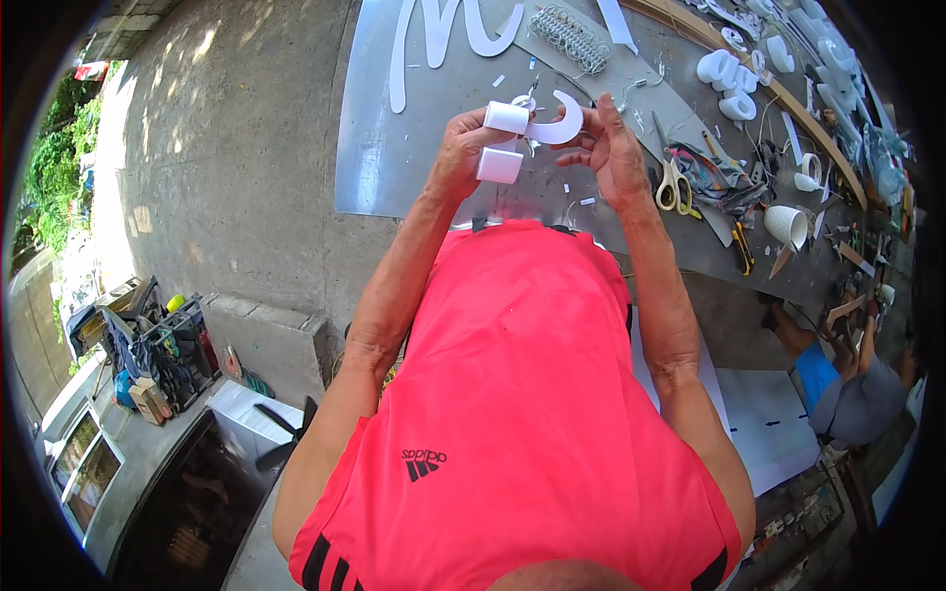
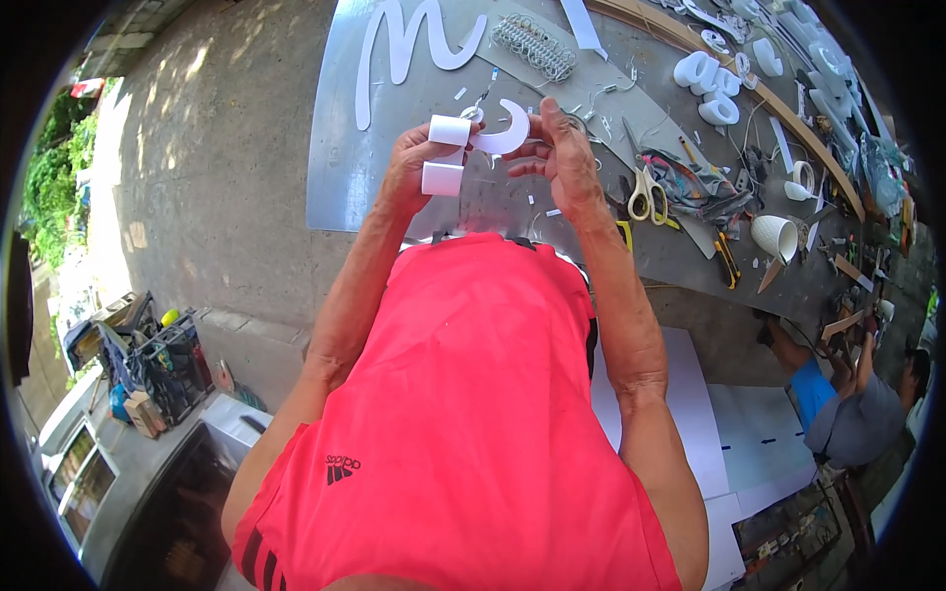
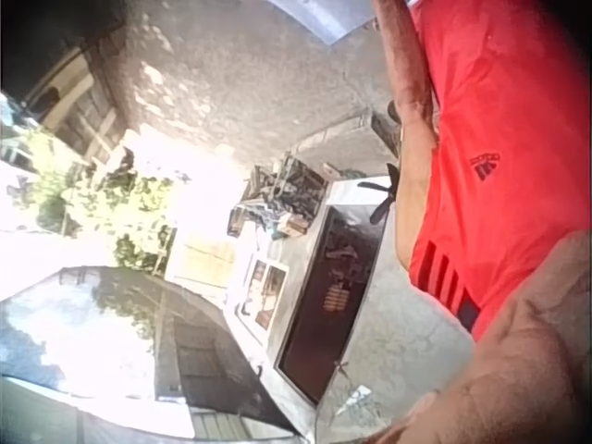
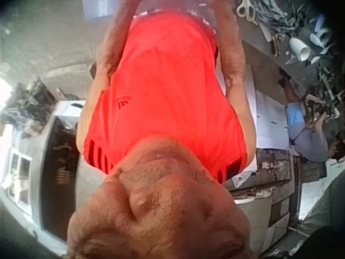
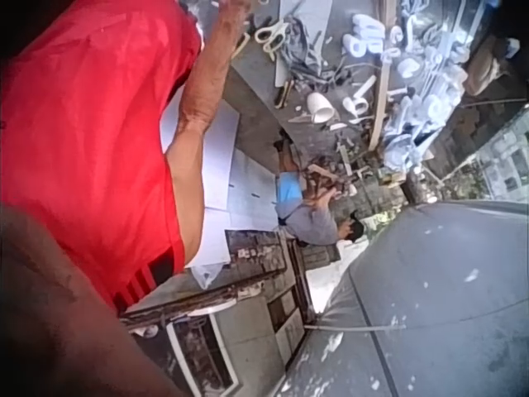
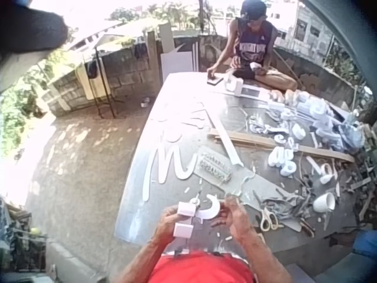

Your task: Attaching spacers or components to the back of plastic sign letters on a workbench.

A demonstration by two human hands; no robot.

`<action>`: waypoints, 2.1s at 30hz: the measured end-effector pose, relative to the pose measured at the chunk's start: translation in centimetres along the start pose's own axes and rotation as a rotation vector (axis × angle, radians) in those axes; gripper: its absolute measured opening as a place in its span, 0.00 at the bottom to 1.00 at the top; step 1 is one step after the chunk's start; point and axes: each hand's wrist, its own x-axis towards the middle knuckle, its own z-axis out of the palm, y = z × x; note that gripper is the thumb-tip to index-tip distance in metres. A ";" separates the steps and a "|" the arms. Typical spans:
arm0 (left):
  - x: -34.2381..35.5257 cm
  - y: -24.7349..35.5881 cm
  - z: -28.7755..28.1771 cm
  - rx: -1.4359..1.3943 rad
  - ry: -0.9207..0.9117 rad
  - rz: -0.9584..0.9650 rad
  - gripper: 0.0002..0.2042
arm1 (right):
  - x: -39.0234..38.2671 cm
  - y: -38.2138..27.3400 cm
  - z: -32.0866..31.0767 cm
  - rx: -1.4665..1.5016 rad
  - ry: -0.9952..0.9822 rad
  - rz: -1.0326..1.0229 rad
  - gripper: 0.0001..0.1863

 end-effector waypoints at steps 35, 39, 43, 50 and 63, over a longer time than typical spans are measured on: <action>0.1 -1.4 1.1 -0.161 -0.087 0.011 0.22 | -4.9 2.4 1.8 -0.743 0.043 -0.840 0.30; 0.3 -1.5 1.0 -0.081 -0.128 0.019 0.24 | -5.0 2.5 1.3 -0.728 -0.033 -0.828 0.32; 0.2 -0.9 1.7 -0.049 -0.140 -0.009 0.27 | -5.2 2.5 1.1 -0.749 -0.081 -0.794 0.30; 0.2 -0.8 1.7 0.080 -0.133 -0.037 0.27 | -5.2 2.8 0.1 -0.741 -0.162 -0.799 0.27; 0.5 -1.0 1.7 0.109 -0.139 -0.158 0.30 | -6.2 2.8 0.2 -0.456 -0.115 -0.593 0.20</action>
